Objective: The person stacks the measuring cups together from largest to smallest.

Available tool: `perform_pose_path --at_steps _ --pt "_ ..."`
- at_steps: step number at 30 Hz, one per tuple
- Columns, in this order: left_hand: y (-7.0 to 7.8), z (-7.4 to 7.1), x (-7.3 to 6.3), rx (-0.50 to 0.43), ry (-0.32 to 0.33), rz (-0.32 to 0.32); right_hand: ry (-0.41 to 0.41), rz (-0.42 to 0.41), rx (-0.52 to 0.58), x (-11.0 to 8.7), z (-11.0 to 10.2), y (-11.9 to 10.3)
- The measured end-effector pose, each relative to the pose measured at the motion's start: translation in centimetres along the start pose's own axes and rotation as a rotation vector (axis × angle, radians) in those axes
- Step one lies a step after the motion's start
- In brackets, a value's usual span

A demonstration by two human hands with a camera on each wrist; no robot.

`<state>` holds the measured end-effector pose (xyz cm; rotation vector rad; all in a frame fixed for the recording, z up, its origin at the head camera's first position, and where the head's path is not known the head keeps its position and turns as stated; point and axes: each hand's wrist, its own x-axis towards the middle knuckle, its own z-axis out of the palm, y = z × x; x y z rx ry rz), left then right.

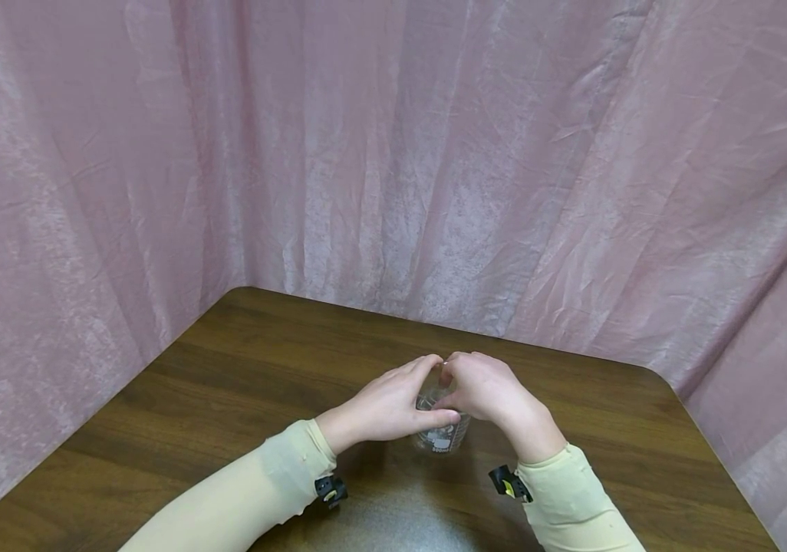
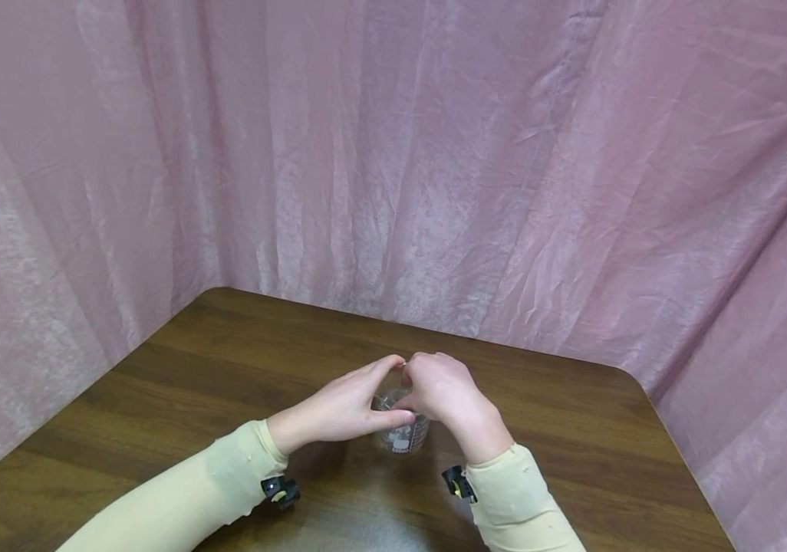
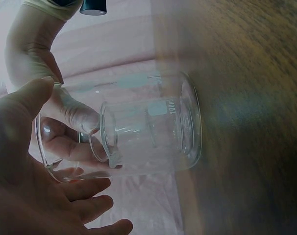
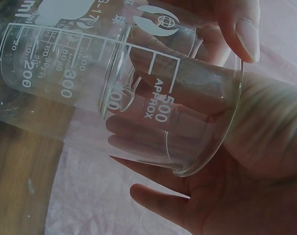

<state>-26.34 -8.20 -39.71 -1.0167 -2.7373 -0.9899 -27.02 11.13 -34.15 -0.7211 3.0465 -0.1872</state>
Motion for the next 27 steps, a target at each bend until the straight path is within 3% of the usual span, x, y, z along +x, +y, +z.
perform_pose_path --at_steps 27 --pt "0.19 -0.05 0.03 -0.004 -0.002 -0.004 -0.012 0.011 0.009 -0.06 -0.09 -0.05"
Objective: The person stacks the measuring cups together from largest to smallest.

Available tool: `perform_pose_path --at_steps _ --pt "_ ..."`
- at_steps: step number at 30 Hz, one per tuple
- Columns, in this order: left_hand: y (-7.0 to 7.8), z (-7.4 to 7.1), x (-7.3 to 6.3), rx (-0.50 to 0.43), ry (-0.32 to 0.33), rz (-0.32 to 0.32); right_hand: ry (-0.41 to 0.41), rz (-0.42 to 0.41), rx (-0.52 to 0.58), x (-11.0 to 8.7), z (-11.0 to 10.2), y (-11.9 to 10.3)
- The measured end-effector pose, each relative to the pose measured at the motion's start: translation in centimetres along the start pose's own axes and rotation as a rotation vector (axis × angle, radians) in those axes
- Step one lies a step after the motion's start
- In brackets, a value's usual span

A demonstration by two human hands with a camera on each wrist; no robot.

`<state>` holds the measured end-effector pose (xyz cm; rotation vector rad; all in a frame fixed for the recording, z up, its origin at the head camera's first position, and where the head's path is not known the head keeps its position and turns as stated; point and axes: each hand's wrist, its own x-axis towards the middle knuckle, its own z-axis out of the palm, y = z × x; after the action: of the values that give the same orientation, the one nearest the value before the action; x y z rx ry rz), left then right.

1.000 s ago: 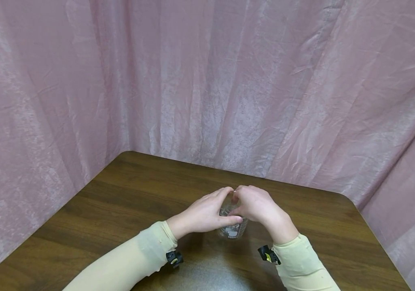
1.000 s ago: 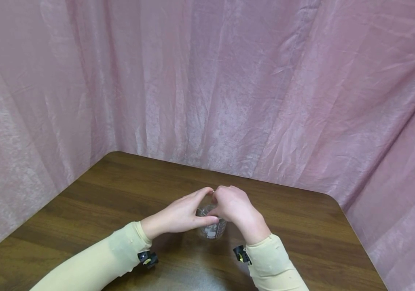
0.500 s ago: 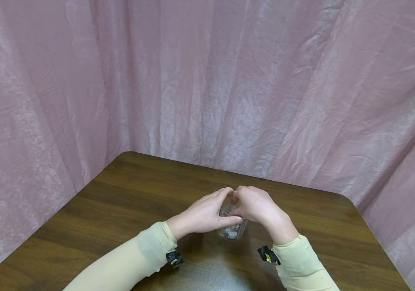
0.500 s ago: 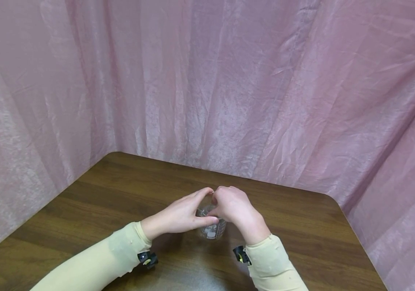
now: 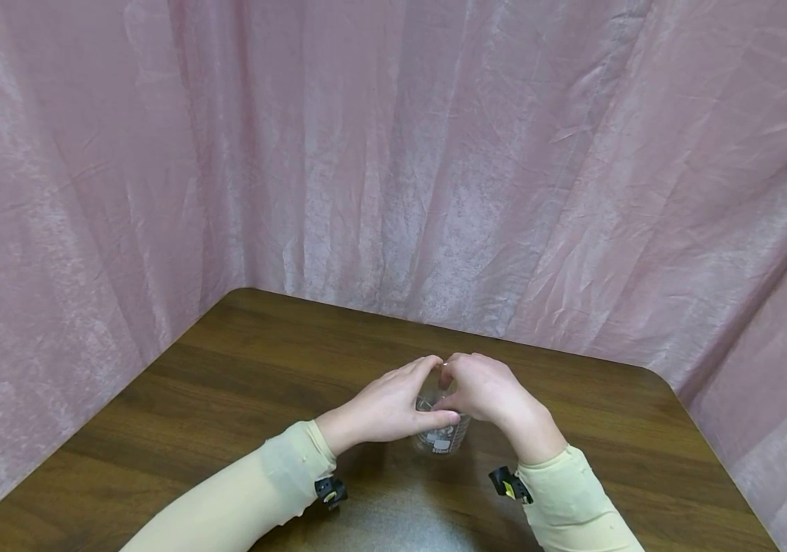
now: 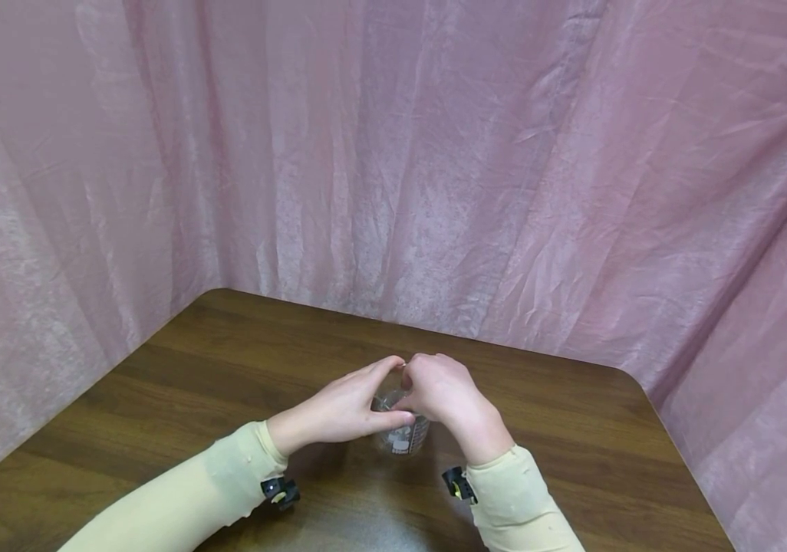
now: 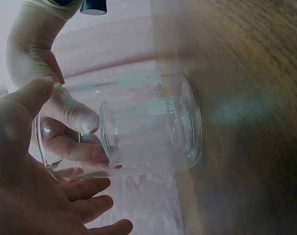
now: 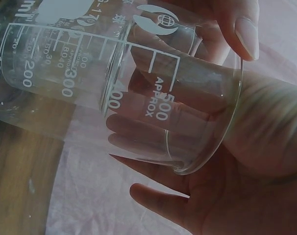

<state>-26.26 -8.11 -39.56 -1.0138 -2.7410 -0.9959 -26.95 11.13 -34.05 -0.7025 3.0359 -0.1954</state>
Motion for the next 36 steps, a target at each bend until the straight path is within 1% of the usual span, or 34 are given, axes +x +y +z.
perform_pose_path --at_steps 8,17,25,30,33,36 --pt "-0.2 0.2 0.2 0.009 -0.007 -0.009 -0.004 0.004 0.011 -0.1 0.0 0.1" --pt "-0.3 0.1 0.1 -0.006 -0.019 -0.009 0.023 -0.011 0.026 -0.4 0.0 0.3" --pt "-0.7 0.0 0.0 -0.031 -0.042 -0.011 0.034 -0.027 0.05 -0.7 0.0 0.4" --pt "-0.6 -0.2 -0.1 -0.033 -0.057 -0.021 0.046 -0.037 0.062 -1.0 0.0 0.7" --pt "-0.6 -0.4 -0.1 -0.028 -0.069 -0.028 0.066 -0.055 0.065 -1.2 0.0 1.0" --pt "-0.7 -0.6 -0.1 -0.018 -0.077 -0.031 0.091 -0.097 0.066 -1.5 0.0 1.2"
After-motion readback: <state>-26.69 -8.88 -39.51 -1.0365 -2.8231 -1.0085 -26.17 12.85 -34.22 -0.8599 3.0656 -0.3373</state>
